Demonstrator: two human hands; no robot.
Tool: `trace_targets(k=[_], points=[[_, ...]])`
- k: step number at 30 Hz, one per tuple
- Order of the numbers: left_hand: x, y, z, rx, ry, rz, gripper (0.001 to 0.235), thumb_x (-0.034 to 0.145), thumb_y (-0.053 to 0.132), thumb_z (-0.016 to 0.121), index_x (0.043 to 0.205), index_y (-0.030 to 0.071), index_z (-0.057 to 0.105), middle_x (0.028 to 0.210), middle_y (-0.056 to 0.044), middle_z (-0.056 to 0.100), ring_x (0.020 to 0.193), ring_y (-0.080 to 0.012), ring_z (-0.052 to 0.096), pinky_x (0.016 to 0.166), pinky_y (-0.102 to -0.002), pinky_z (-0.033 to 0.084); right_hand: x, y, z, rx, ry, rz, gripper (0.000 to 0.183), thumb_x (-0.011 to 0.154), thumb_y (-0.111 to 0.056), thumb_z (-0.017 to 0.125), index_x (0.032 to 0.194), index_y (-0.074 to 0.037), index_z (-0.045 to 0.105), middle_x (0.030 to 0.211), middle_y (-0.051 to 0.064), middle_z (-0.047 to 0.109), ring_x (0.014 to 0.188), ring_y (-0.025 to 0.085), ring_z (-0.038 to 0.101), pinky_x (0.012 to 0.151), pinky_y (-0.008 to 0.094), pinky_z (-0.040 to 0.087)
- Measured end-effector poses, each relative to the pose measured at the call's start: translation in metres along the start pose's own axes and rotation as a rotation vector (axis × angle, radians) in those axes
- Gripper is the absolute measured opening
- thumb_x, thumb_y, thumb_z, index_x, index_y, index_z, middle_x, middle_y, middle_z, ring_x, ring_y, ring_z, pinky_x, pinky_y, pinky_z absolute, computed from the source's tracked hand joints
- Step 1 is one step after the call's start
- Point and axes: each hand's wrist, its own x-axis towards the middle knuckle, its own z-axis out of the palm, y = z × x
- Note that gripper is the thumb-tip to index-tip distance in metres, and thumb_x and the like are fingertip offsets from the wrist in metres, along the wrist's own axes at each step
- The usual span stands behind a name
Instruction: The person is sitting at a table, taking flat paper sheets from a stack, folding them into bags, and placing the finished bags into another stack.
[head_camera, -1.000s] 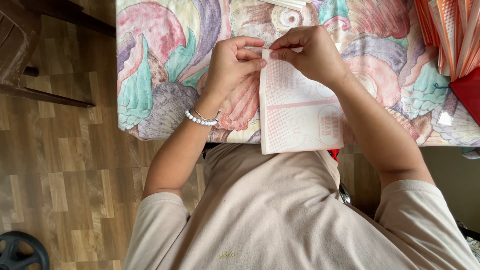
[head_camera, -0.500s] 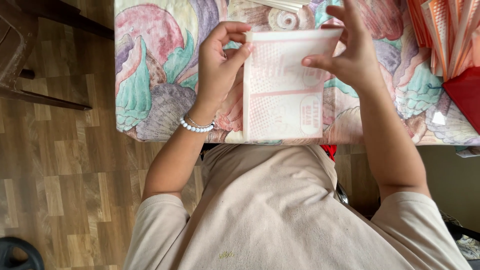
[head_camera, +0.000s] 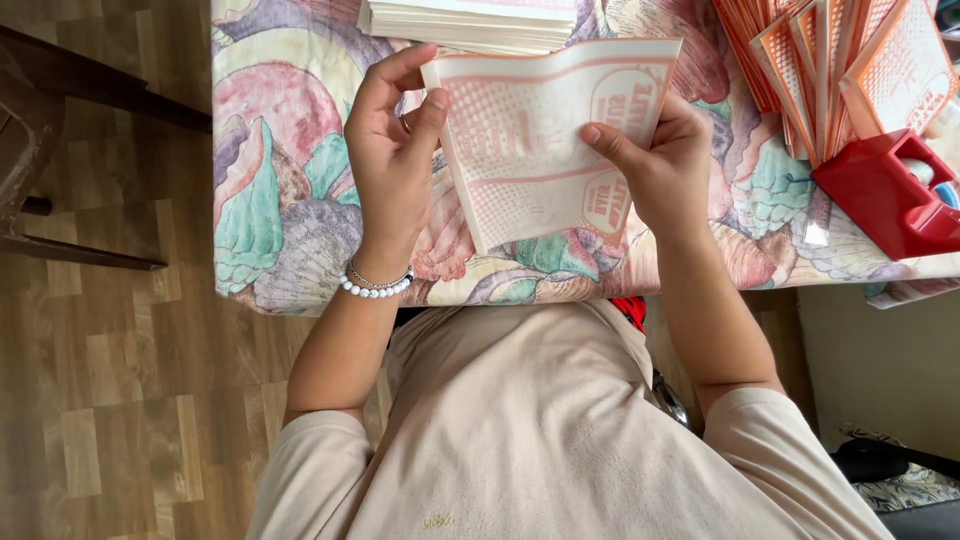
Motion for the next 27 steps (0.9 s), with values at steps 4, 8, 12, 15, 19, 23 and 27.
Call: trace_targets(k=[4,8,12,15,19,23,27], points=[[0.001,0.009,-0.004,0.023,0.01,-0.022,0.027,0.104,0.004,0.07,0.128,0.011,0.063,0.094,-0.005,0.057,0.078,-0.0075,0.051,0.064,-0.02,0.045,-0.002,-0.006,-0.002,-0.109,-0.005,0.005,0.018,0.09,-0.014,0.09,0.095,-0.008,0.074,0.093,-0.002,0.073,0.086,0.006,0.064,0.071,0.022,0.055],[-0.002,0.025,-0.01,0.028,-0.008,-0.048,0.035,0.098,0.0,0.077,0.128,0.008,0.061,0.083,-0.008,0.07,0.071,-0.01,0.059,0.069,-0.022,0.05,-0.011,-0.015,-0.011,-0.135,-0.045,0.029,0.015,0.092,-0.013,0.088,0.096,-0.008,0.075,0.094,0.0,0.074,0.084,0.007,0.067,0.068,0.023,0.055],[-0.014,0.041,-0.007,-0.059,-0.038,-0.278,0.053,0.087,-0.005,0.083,0.134,0.006,0.06,0.081,-0.008,0.074,0.067,-0.0087,0.065,0.061,-0.019,0.052,-0.032,-0.03,-0.026,0.034,-0.054,0.286,0.025,0.081,-0.011,0.086,0.102,-0.005,0.074,0.107,0.007,0.077,0.093,0.014,0.075,0.075,0.024,0.067],[-0.021,0.043,-0.002,-0.14,-0.09,-0.393,0.055,0.085,-0.007,0.081,0.134,0.004,0.059,0.081,-0.009,0.074,0.067,-0.0103,0.068,0.061,-0.022,0.058,-0.046,-0.025,-0.041,0.072,-0.063,0.354,0.027,0.079,-0.011,0.086,0.101,-0.003,0.072,0.109,0.009,0.076,0.095,0.015,0.075,0.077,0.026,0.067],[-0.02,0.007,0.006,-0.224,-0.127,-0.552,0.049,0.084,-0.01,0.077,0.129,0.001,0.059,0.079,-0.011,0.075,0.07,-0.0175,0.074,0.06,-0.03,0.069,-0.042,-0.012,-0.044,0.037,-0.119,0.434,0.034,0.082,-0.012,0.082,0.111,-0.005,0.068,0.118,0.009,0.075,0.101,0.015,0.075,0.084,0.028,0.067],[-0.012,-0.044,0.016,-0.07,-0.052,-0.633,0.042,0.082,-0.009,0.077,0.121,0.002,0.063,0.075,-0.009,0.076,0.068,-0.016,0.075,0.061,-0.03,0.071,-0.01,0.029,-0.05,-0.5,-0.095,0.041,0.093,0.094,-0.01,0.094,0.162,0.001,0.031,0.129,0.016,0.064,0.105,0.023,0.062,0.086,0.033,0.055],[-0.011,-0.081,0.018,0.197,-0.05,-0.462,0.039,0.077,0.0,0.082,0.112,0.006,0.066,0.074,-0.003,0.081,0.064,-0.0079,0.072,0.08,-0.027,0.06,0.026,0.018,-0.014,-0.716,-0.208,-0.534,0.054,0.107,-0.019,0.085,0.141,0.013,0.058,0.135,0.028,0.055,0.126,0.044,0.056,0.103,0.054,0.048]])
